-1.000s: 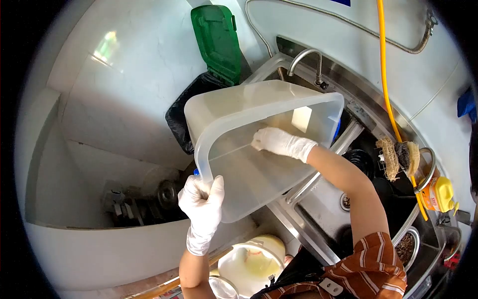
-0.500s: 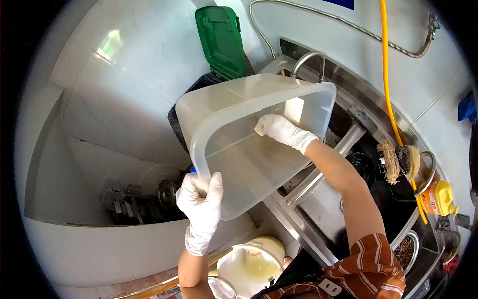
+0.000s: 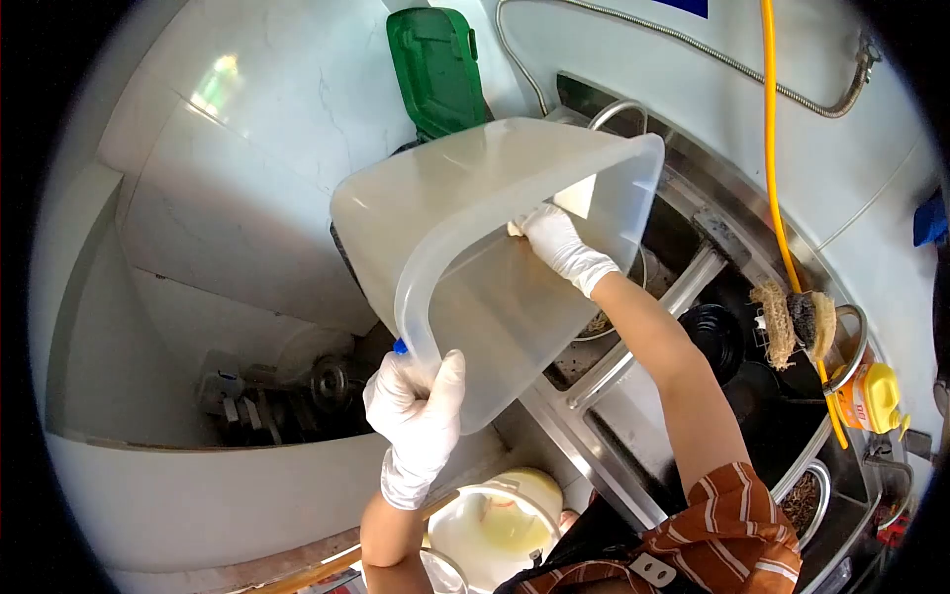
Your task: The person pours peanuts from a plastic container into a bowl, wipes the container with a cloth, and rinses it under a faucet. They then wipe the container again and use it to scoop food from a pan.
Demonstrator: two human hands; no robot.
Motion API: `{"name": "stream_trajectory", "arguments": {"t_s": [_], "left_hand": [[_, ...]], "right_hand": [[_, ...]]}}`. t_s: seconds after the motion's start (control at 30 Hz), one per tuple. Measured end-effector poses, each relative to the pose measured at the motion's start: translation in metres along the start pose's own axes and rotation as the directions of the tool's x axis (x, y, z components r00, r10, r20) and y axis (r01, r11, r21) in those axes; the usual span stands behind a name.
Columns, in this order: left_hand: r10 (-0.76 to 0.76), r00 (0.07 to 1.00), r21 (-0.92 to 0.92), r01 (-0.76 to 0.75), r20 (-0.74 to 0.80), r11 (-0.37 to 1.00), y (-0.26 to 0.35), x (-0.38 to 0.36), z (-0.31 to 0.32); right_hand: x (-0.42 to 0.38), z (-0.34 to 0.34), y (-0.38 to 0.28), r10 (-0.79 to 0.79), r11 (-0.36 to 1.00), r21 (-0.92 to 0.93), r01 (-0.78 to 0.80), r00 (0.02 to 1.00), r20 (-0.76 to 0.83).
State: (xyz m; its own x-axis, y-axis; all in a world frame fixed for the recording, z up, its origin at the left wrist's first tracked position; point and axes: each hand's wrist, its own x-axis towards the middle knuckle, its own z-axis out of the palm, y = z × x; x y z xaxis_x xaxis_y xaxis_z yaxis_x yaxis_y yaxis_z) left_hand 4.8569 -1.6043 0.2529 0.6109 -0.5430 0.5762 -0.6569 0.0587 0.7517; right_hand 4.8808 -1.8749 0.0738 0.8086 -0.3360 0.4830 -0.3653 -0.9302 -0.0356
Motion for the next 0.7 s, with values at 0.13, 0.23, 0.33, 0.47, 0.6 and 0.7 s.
{"name": "stream_trajectory", "arguments": {"t_s": [0.13,0.23,0.33,0.47,0.6,0.7], "left_hand": [[0.123,0.992,0.084,-0.125,0.029,0.989,-0.005,0.001,0.001],[0.263,0.953,0.245,-0.294,0.150,0.924,-0.008,0.000,0.002],[0.335,0.925,0.262,-0.373,0.177,0.890,-0.030,-0.007,0.013],[0.283,0.942,0.372,-0.331,0.179,0.867,-0.062,-0.010,0.028],[0.345,0.931,0.397,-0.363,0.119,0.843,-0.108,0.002,0.040],[0.186,0.982,0.320,-0.182,0.020,0.930,-0.122,0.005,0.044]], "right_hand": [[0.010,-0.006,-0.009,-0.043,0.975,0.220,0.036,0.999,0.030],[0.009,-0.031,-0.003,-0.050,0.951,0.309,0.013,0.992,0.113],[0.007,-0.021,0.006,-0.033,0.958,0.286,-0.030,0.976,0.213],[-0.004,0.006,0.018,0.001,0.969,0.209,-0.134,0.844,0.536],[-0.065,0.065,0.038,-0.024,0.998,0.064,-0.025,0.744,0.667],[-0.096,0.085,0.057,-0.026,0.998,-0.024,0.053,0.771,0.636]]}}
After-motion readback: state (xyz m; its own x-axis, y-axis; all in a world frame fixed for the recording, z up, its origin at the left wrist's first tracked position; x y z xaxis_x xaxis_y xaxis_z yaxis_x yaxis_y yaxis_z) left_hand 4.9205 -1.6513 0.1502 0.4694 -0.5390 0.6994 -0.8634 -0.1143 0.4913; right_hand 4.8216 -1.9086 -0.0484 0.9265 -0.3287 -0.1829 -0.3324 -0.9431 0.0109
